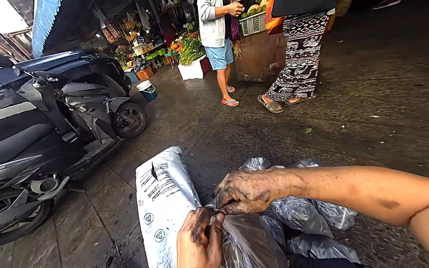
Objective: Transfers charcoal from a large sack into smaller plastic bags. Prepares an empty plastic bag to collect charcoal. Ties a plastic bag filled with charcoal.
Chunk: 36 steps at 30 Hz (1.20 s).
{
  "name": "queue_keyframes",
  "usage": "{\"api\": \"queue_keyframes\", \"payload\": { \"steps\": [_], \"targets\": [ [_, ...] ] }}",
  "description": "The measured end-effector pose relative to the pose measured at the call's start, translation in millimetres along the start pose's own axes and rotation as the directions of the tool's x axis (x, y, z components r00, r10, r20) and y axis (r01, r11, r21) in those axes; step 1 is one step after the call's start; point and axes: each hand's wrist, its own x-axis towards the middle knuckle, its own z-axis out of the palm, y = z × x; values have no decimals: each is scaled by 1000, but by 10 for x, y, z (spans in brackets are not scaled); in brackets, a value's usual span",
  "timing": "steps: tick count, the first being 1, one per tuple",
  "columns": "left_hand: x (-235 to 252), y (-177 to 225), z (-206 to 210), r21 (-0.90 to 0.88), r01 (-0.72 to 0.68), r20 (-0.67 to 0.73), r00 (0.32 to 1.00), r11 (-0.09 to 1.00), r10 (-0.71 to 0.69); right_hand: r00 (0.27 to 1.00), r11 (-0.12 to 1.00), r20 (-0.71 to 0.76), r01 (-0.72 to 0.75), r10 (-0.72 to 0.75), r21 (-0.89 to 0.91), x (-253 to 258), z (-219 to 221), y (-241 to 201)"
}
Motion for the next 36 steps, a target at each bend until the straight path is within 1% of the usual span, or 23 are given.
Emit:
{"api": "queue_keyframes", "payload": {
  "steps": [4,7,10,12,14,15,17,19,20,21,23,25,27,30,32,33,34,36],
  "targets": [
    [8,-96,-57,-100,211,56,977,972,-206,987,980,-30,-151,156,127,60,108,28],
    [45,-108,-72,-150,303,56,953,941,-298,983,971,-23,-174,180,163,103,147,44],
    [104,-127,-20,-125,313,43,950,942,-310,983,974,-82,-150,166,169,81,181,118],
    [160,-93,25,-74,306,31,952,949,-304,976,972,-102,-177,193,154,45,174,115],
    [218,-77,44,-40,292,51,956,955,-290,969,968,-89,-219,231,125,26,177,81],
    [241,-89,52,-53,297,71,953,953,-293,965,965,-95,-234,246,115,21,195,83],
    [247,-165,57,-156,317,131,945,935,-299,943,951,-153,-275,295,139,20,275,124],
    [213,-234,30,-255,311,215,941,915,-260,896,902,-180,-364,407,231,38,299,167],
    [189,-239,16,-259,311,253,935,914,-247,870,872,-178,-403,459,277,45,293,185],
    [160,-217,26,-235,315,258,932,920,-253,852,847,-169,-430,495,312,50,283,193],
    [113,-143,82,-125,302,164,946,945,-281,846,831,-150,-444,512,334,58,277,184],
    [78,-98,123,-20,260,65,964,965,-258,856,841,-144,-435,497,320,47,281,144],
    [39,-59,149,90,177,1,984,980,-178,865,858,-148,-425,479,288,18,300,112],
    [-3,22,200,284,22,-115,993,959,11,875,870,-131,-425,466,252,-17,278,59],
    [-28,48,200,376,-70,-131,983,924,128,880,866,-102,-427,465,261,-20,245,59],
    [-42,55,195,405,-96,-120,980,909,157,886,871,-87,-424,456,247,-24,237,75],
    [-52,61,184,419,-108,-97,982,901,163,891,876,-61,-427,450,224,-26,220,75],
    [-64,56,162,403,-101,-45,990,910,130,894,885,7,-444,448,137,-25,170,33]
  ]
}}
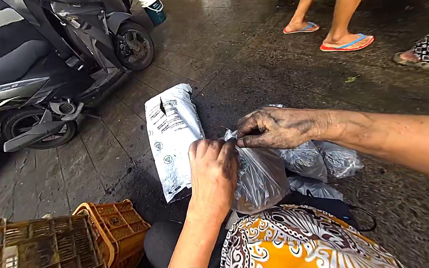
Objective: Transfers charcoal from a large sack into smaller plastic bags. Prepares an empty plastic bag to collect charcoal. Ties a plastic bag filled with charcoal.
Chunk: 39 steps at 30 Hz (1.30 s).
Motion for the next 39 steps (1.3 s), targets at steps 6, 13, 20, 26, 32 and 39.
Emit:
{"api": "queue_keyframes", "payload": {
  "steps": [6,13,20,26,32,39],
  "targets": [
    [103,-111,-191,-324,383,394,886,865,-245,892,836,-213,258,-399,-485,-116,282,-96],
    [74,-169,-252,-358,472,412,854,806,-317,883,934,-305,335,-358,-125,-16,357,149],
    [-135,-99,-177,-222,225,43,974,949,-221,988,812,-143,125,-51,570,34,422,258],
    [-222,-19,-192,-166,245,50,970,955,-240,990,742,-140,102,-11,663,25,455,271],
    [-128,65,-203,-225,298,131,953,928,-275,988,771,-144,140,-63,621,48,433,284],
    [46,-90,-539,-289,293,415,896,911,-157,940,894,-120,342,-321,291,62,232,256]
  ]
}}
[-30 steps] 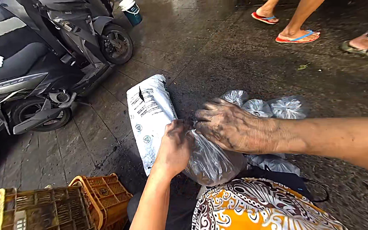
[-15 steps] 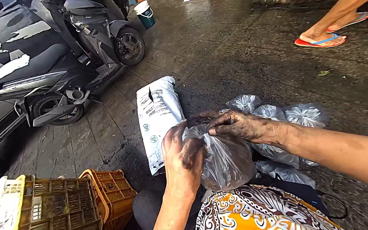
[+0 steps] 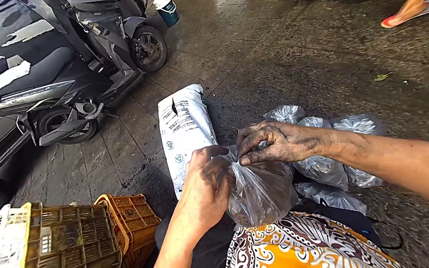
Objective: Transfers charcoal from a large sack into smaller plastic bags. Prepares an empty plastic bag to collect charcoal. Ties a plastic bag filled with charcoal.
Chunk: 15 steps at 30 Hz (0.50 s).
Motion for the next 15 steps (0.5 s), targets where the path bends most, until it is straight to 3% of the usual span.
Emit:
{"api": "queue_keyframes", "payload": {
  "steps": [6,11,15],
  "targets": [
    [65,55,-207,200,-149,201,973,968,108,949,904,235,279,-209,-323,194,-147,-93],
    [-33,-7,-82,395,-175,168,979,902,116,920,676,255,393,-299,-623,132,-108,-58],
    [-98,-66,51,410,-162,113,986,898,126,930,654,230,365,-286,-662,105,-77,32]
  ]
}}
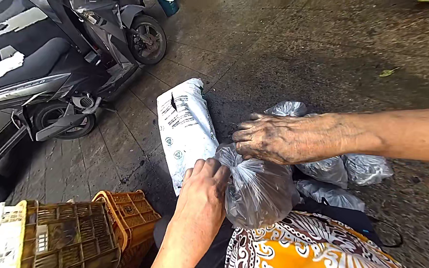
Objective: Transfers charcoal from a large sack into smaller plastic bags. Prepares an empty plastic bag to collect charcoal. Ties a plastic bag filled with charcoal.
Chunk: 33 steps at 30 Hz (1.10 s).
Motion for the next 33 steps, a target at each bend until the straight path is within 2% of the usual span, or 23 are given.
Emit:
{"api": "queue_keyframes", "payload": {
  "steps": [3,5,7,9,11,13,15,19,22,24,26,29,33],
  "targets": [
    [42,22,-76,-40,20,-77,997,999,-23,999,1000,-48,12,-12,-1,82,-47,26],
    [103,68,-110,-58,25,-120,992,998,-32,999,1000,29,-30,30,9,155,-220,-64],
    [142,48,-101,-218,42,-104,992,975,-66,988,995,126,-95,89,43,236,-362,-152],
    [168,0,-50,-442,92,-80,987,892,-142,967,971,197,-191,162,141,295,-414,-179],
    [198,-21,24,-626,163,-73,961,762,-266,946,926,238,-278,219,256,318,-411,-143],
    [217,-31,71,-733,174,-54,949,658,-311,942,887,245,-307,231,345,292,-366,-90],
    [196,-65,89,-753,138,-63,958,643,-280,935,866,271,-323,230,382,271,-365,-67],
    [139,-58,85,-663,90,-94,975,744,-202,895,868,376,-372,241,329,289,-423,-88],
    [151,3,140,-420,27,-233,963,907,-137,920,889,329,-323,214,324,285,-388,-59],
    [179,42,186,-248,11,-311,946,969,-90,947,924,247,-271,205,270,281,-340,-54],
    [200,58,244,-93,13,-355,934,996,-45,967,964,169,-217,191,154,264,-307,-63],
    [217,44,269,24,32,-362,932,999,-21,989,990,59,-138,136,40,228,-223,-67],
    [224,-2,230,121,77,-343,939,990,-31,985,991,104,-135,134,0,208,-201,-60]
  ]
}}
